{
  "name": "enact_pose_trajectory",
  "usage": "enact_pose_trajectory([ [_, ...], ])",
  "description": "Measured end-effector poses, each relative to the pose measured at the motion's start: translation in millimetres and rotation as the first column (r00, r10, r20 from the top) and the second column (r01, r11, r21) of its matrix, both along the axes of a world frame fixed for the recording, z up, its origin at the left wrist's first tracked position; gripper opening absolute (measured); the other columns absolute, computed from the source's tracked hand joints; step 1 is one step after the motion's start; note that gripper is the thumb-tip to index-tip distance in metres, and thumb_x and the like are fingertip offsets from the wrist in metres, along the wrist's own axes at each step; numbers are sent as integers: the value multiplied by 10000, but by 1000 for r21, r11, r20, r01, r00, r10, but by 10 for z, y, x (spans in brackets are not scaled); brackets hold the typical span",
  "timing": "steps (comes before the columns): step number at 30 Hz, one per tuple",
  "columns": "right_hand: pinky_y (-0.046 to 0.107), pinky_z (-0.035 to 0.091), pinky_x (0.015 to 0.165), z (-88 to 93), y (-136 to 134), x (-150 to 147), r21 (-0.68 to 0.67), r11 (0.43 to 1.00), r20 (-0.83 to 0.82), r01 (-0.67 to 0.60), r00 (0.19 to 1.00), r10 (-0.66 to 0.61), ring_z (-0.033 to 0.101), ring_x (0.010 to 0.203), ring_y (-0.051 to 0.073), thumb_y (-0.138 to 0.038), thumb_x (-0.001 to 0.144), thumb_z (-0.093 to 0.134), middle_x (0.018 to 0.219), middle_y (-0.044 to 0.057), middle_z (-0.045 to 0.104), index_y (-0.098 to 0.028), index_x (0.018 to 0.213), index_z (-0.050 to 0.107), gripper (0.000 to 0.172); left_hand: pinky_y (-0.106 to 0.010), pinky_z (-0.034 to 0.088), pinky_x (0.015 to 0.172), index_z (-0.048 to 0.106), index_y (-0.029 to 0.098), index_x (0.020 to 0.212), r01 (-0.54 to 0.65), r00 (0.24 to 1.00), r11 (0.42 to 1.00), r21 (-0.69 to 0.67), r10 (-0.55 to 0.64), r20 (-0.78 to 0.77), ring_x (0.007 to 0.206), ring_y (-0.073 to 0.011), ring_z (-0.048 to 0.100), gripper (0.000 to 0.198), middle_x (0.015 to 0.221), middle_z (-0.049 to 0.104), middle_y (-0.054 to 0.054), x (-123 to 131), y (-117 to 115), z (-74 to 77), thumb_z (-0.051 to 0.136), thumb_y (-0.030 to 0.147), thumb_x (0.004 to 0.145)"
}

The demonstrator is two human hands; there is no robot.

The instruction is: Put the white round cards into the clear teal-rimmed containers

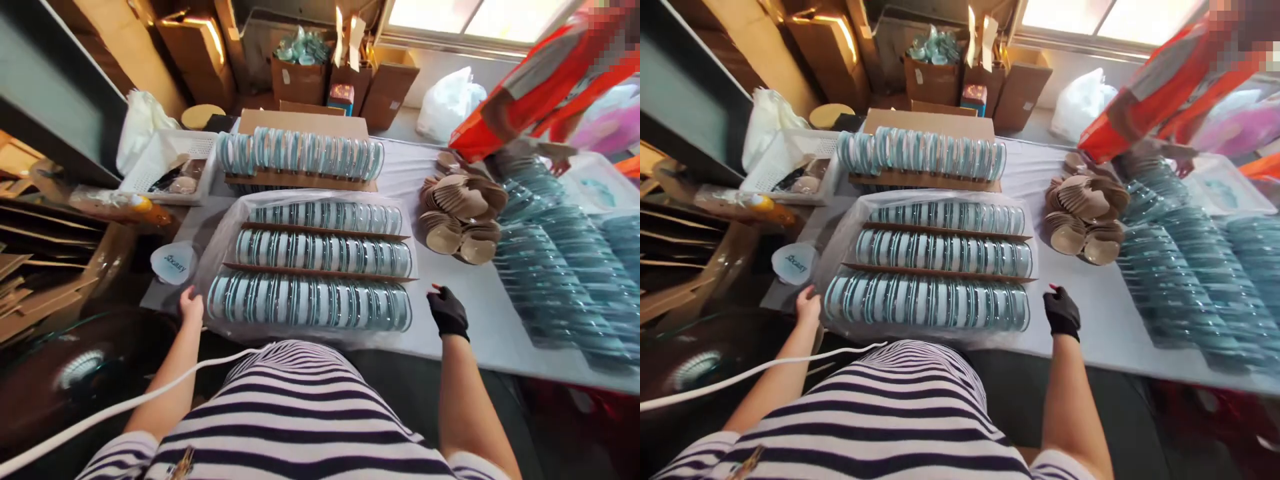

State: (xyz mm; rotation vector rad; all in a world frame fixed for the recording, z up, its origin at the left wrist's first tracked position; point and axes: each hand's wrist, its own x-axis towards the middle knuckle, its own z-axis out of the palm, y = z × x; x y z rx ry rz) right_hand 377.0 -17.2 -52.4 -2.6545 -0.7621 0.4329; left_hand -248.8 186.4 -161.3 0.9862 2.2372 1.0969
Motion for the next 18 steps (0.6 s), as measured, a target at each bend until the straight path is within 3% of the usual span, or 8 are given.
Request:
enact_pose_trajectory([
  [1, 325, 479, 753, 73, 287, -119, 62, 984, -3, -165, 986, 166, 648, 864, 232, -369, 846, 502, 1029, 101, 719, -224, 1282, 601, 470, -395, 494, 963, 602, 129, 1159, -3, 999, 998, 68, 7, -51, 1045, -233, 613, 465, 1077, 652, -99, 57, -53, 107, 533, 78, 701],
  [3, 304, 492, 772, 108, 889, -604, 122, 854, -82, -506, 852, 517, 659, 916, 222, -403, 847, 539, 1067, 69, 724, -250, 1302, 597, 483, -423, 392, 1100, 570, 135, 1219, 78, 984, 972, 221, -39, -174, 1233, -245, 522, 488, 1236, 597, -134, 283, -201, 354, 503, 79, 739],
  [6, 314, 504, 794, 35, 1526, -1561, -43, 527, -157, -849, 527, 836, 675, 953, 241, -306, 809, 616, 1065, 78, 733, -263, 1245, 651, 440, -441, 322, 1163, 584, 174, 1206, 413, 905, 854, 316, -347, -247, 1318, -248, 468, 416, 1301, 560, -143, 822, -354, 675, 508, 131, 799],
  [8, 330, 508, 807, 47, 1719, -1964, -190, 366, -121, -911, 392, 912, 686, 964, 260, -229, 802, 612, 1045, 102, 736, -258, 1148, 706, 359, -434, 297, 1185, 557, 218, 1269, 623, 782, 716, 315, -581, -227, 1370, -252, 428, 500, 1418, 486, -125, 1156, -348, 796, 582, 162, 773],
  [10, 348, 522, 803, 178, 1837, -2056, -232, 348, -35, -908, 366, 930, 694, 965, 274, -214, 834, 555, 1043, 118, 736, -257, 1099, 727, 318, -455, 219, 1220, 429, 225, 1413, 586, 797, 712, 387, -591, -121, 1468, -277, 285, 736, 1557, 325, -125, 1365, -308, 857, 677, 203, 721],
  [13, 382, 548, 832, 541, 2024, -1919, -11, 368, 110, -930, 364, 925, 694, 988, 282, -314, 887, 465, 1073, 112, 732, -268, 1124, 714, 347, -507, 134, 1227, 195, 219, 1530, 237, 857, 851, 468, -410, 311, 1527, -312, 56, 1034, 1643, 91, -147, 1471, -294, 929, 765, 304, 672],
  [15, 387, 559, 870, 764, 2160, -1917, 202, 299, 155, -933, 332, 930, 692, 1003, 272, -399, 890, 436, 1086, 97, 732, -268, 1123, 708, 381, -531, 177, 1206, 206, 232, 1529, 119, 664, 874, 471, -423, 617, 1520, -338, 86, 1076, 1638, 132, -158, 1505, -322, 1001, 801, 371, 644],
  [18, 382, 565, 897, 919, 2338, -2130, 364, 155, 103, -918, 205, 973, 696, 1001, 261, -443, 853, 460, 1092, 80, 735, -253, 1123, 702, 409, -533, 324, 1136, 498, 186, 1373, 200, 228, 818, 539, -574, 787, 1423, -376, 363, 858, 1483, 464, -182, 1605, -350, 1125, 841, 373, 608],
])
